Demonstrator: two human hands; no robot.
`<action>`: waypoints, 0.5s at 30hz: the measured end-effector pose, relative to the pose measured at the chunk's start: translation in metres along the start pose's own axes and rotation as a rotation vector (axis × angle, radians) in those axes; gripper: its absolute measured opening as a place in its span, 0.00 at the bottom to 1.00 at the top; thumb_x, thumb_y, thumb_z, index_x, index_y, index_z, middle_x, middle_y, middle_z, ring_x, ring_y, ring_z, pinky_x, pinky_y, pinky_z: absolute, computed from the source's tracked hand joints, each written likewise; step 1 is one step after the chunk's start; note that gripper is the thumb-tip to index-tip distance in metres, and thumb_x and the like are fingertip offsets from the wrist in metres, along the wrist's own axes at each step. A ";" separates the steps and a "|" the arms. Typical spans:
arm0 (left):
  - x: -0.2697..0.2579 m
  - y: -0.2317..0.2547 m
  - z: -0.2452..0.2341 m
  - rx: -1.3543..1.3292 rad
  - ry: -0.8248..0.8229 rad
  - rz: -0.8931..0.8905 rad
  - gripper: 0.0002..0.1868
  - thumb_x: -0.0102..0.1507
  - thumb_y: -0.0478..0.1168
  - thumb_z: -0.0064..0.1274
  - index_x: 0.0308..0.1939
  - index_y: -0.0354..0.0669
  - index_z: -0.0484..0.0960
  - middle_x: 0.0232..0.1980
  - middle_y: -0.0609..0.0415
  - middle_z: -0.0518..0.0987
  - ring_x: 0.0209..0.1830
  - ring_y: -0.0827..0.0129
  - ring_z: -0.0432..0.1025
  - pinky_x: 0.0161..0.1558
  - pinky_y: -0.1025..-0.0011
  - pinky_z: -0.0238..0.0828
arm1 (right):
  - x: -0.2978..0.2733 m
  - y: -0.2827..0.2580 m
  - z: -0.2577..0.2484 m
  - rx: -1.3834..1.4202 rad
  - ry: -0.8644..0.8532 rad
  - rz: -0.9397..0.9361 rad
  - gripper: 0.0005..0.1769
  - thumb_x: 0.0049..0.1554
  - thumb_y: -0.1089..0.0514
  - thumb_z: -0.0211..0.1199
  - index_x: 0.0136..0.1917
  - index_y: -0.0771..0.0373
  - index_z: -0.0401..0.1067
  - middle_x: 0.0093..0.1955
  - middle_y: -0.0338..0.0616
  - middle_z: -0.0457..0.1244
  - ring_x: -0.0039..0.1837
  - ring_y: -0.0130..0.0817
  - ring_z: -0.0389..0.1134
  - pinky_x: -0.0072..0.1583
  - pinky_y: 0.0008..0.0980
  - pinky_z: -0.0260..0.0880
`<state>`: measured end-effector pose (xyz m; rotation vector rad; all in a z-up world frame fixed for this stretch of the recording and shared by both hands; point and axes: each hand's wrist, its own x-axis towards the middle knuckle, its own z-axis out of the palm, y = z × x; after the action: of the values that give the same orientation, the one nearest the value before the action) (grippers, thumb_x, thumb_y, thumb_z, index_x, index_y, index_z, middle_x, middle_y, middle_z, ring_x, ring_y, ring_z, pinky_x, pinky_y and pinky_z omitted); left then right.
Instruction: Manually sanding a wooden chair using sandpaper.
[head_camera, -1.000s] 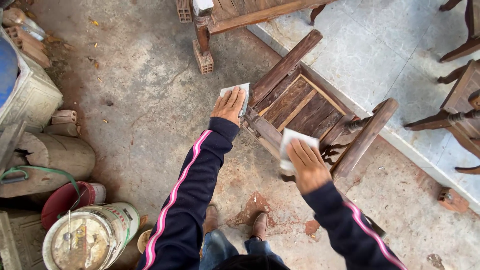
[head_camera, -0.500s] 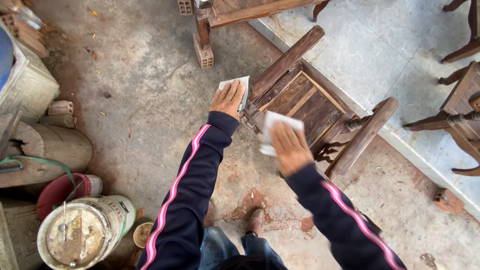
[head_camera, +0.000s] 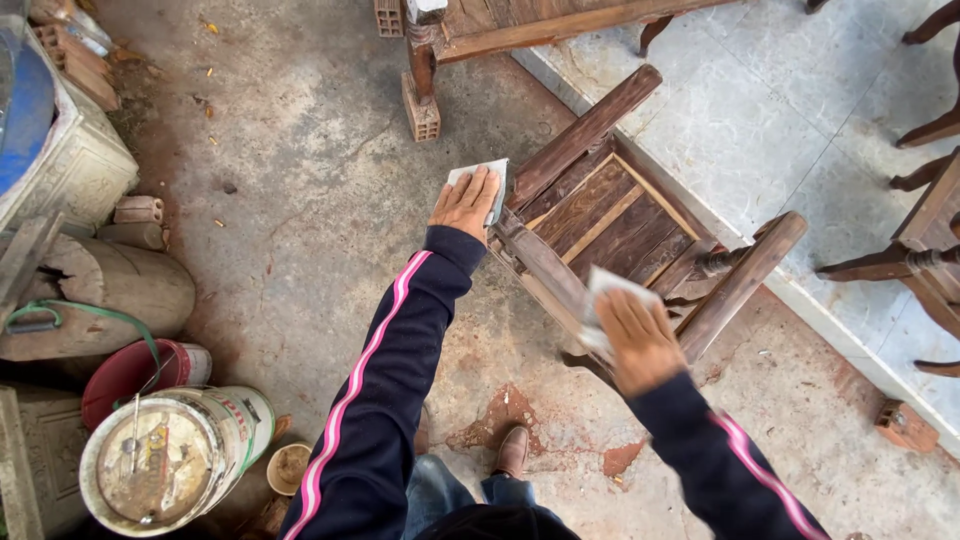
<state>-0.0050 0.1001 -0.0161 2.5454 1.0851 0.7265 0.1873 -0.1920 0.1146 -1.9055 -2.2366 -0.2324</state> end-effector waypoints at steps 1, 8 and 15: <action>0.002 -0.001 0.003 -0.001 0.006 0.001 0.44 0.58 0.35 0.57 0.78 0.55 0.58 0.80 0.54 0.60 0.78 0.51 0.58 0.76 0.53 0.50 | -0.010 0.003 -0.004 -0.005 0.002 -0.002 0.33 0.53 0.70 0.50 0.73 0.71 0.63 0.76 0.59 0.57 0.78 0.49 0.57 0.77 0.53 0.52; 0.002 0.001 0.011 0.043 0.000 -0.019 0.43 0.60 0.34 0.55 0.79 0.55 0.57 0.81 0.53 0.60 0.78 0.52 0.58 0.77 0.54 0.48 | 0.029 -0.019 0.028 -0.065 0.085 -0.005 0.35 0.55 0.72 0.52 0.76 0.66 0.61 0.79 0.54 0.55 0.80 0.48 0.54 0.78 0.53 0.52; 0.005 0.009 -0.015 -0.089 -0.080 -0.031 0.48 0.53 0.40 0.61 0.76 0.51 0.54 0.79 0.50 0.57 0.76 0.48 0.55 0.74 0.53 0.46 | 0.033 -0.031 0.004 -0.038 -0.027 0.055 0.37 0.51 0.70 0.52 0.75 0.66 0.62 0.79 0.51 0.54 0.79 0.45 0.56 0.76 0.52 0.55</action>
<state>-0.0054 0.0986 0.0018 2.4556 1.0399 0.6450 0.1510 -0.1646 0.1194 -1.9977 -2.2082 -0.2442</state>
